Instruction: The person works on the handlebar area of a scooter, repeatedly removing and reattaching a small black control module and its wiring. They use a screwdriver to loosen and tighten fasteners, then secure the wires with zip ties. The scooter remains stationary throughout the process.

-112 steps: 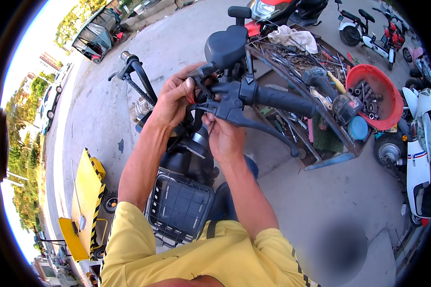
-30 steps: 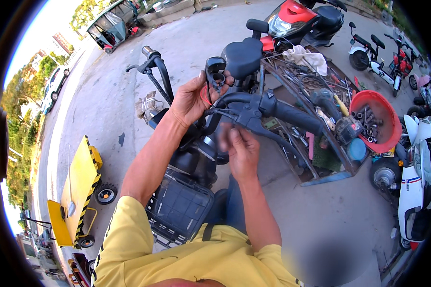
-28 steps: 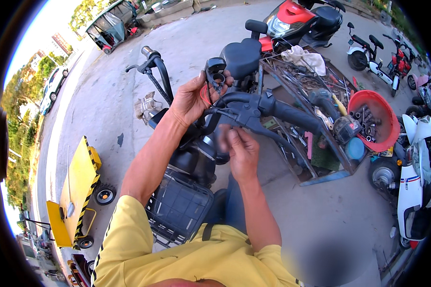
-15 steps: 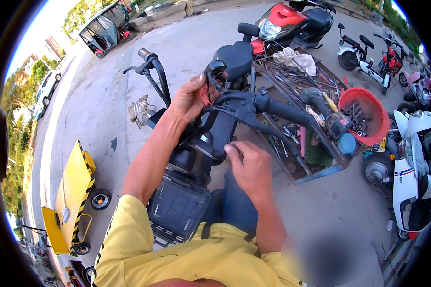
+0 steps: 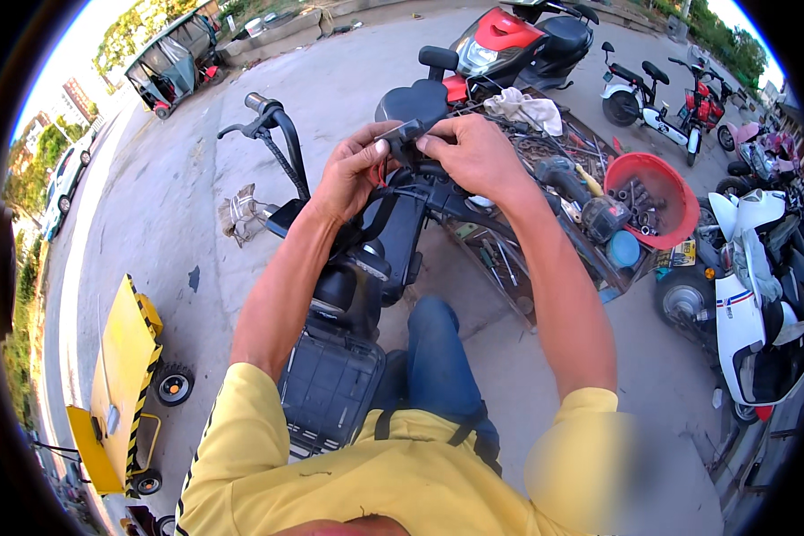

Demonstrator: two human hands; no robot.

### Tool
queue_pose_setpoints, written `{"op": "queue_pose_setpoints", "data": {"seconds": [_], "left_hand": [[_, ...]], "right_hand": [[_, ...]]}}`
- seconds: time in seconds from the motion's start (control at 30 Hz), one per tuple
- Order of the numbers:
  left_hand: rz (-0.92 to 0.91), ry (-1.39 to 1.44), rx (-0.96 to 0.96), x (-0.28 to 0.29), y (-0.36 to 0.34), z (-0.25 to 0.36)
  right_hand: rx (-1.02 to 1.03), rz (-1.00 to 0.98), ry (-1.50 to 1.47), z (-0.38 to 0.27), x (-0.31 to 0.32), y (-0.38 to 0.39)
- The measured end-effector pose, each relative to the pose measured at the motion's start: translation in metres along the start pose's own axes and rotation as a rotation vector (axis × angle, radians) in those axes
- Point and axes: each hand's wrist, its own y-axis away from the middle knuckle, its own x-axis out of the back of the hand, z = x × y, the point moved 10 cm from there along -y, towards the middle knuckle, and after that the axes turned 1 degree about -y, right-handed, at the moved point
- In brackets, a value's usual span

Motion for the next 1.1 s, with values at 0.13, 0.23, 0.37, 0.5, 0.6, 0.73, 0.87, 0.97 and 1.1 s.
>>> {"op": "queue_pose_setpoints", "data": {"seconds": [0.13, 0.23, 0.37, 0.5, 0.6, 0.73, 0.87, 0.97, 1.1], "left_hand": [[-0.018, -0.005, -0.004, -0.003, 0.0, 0.0], [0.02, 0.029, 0.055, 0.003, 0.0, -0.004], [0.029, 0.105, 0.142, 0.008, -0.002, -0.013], [-0.051, 0.221, 0.178, 0.018, -0.011, -0.026], [-0.064, 0.265, 0.204, 0.022, -0.014, -0.032], [-0.033, 0.285, 0.225, 0.033, -0.02, -0.041], [-0.023, 0.27, 0.217, 0.032, -0.018, -0.04], [-0.018, 0.27, 0.204, 0.029, -0.017, -0.036], [0.027, 0.281, 0.162, 0.023, -0.012, -0.027]], "right_hand": [[0.046, -0.068, -0.134, 0.006, -0.006, -0.004], [0.024, -0.061, -0.199, 0.011, -0.011, -0.005], [-0.021, -0.015, -0.14, 0.012, -0.009, -0.003], [-0.02, -0.035, -0.082, 0.014, -0.012, -0.006], [0.01, -0.004, -0.068, 0.016, -0.014, -0.008], [0.022, 0.032, -0.026, 0.014, -0.009, -0.007], [0.018, 0.032, -0.005, 0.016, -0.01, -0.006], [0.037, 0.042, 0.037, 0.01, -0.009, -0.004], [0.099, 0.134, 0.005, 0.008, -0.003, -0.002]]}}
